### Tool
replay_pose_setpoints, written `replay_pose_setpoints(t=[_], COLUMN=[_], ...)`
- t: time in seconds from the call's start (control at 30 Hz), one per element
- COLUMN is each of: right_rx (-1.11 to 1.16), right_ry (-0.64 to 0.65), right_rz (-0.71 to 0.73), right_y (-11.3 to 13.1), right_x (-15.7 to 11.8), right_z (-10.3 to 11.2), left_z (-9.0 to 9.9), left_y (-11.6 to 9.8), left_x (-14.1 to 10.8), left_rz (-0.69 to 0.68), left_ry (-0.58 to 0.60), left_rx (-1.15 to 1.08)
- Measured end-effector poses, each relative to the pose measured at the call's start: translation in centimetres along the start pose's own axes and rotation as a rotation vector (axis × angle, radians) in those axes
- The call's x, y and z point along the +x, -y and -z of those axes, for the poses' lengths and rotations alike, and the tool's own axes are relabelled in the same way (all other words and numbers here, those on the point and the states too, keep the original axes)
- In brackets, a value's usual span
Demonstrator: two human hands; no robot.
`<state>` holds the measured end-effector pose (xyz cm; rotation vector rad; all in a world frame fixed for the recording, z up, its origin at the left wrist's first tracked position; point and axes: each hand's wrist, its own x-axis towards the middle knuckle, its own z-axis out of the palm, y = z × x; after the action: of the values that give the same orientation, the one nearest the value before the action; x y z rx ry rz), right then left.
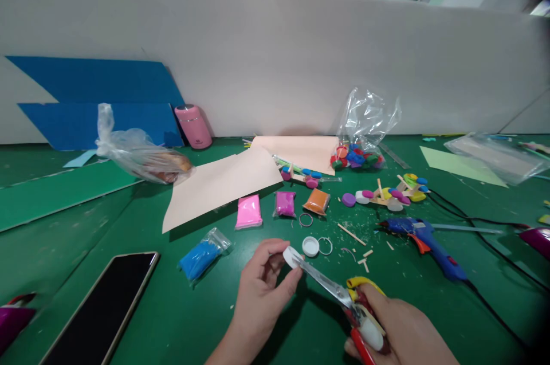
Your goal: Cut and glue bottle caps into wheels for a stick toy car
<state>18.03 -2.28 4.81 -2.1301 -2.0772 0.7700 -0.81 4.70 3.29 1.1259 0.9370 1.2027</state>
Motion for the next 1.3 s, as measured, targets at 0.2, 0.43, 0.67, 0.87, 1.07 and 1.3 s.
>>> replay_pose_setpoints(t=[0.2, 0.43, 0.67, 0.87, 1.07, 1.3], right_rx=[-0.026, -0.09, -0.123, -0.078, 0.058, 0.088], right_ry=[0.011, 0.015, 0.03, 0.034, 0.029, -0.025], right_rz=[0.009, -0.011, -0.019, -0.026, -0.057, -0.032], right_y=[-0.3, -0.3, -0.3, -0.7, -0.7, -0.4], right_x=[0.1, 0.3, 0.4, 0.3, 0.1, 0.1], right_z=[0.2, 0.6, 0.5, 0.2, 0.1, 0.6], left_z=[0.0, 0.2, 0.3, 0.3, 0.4, 0.0], left_y=[0.2, 0.2, 0.5, 0.5, 0.6, -0.8], left_x=[0.1, 0.3, 0.2, 0.2, 0.2, -0.1], left_rz=[0.024, 0.001, -0.007, -0.011, -0.008, 0.194], left_ry=[-0.003, 0.029, 0.049, 0.04, 0.021, 0.019], left_rx=[0.005, 0.02, 0.029, 0.023, 0.004, -0.218])
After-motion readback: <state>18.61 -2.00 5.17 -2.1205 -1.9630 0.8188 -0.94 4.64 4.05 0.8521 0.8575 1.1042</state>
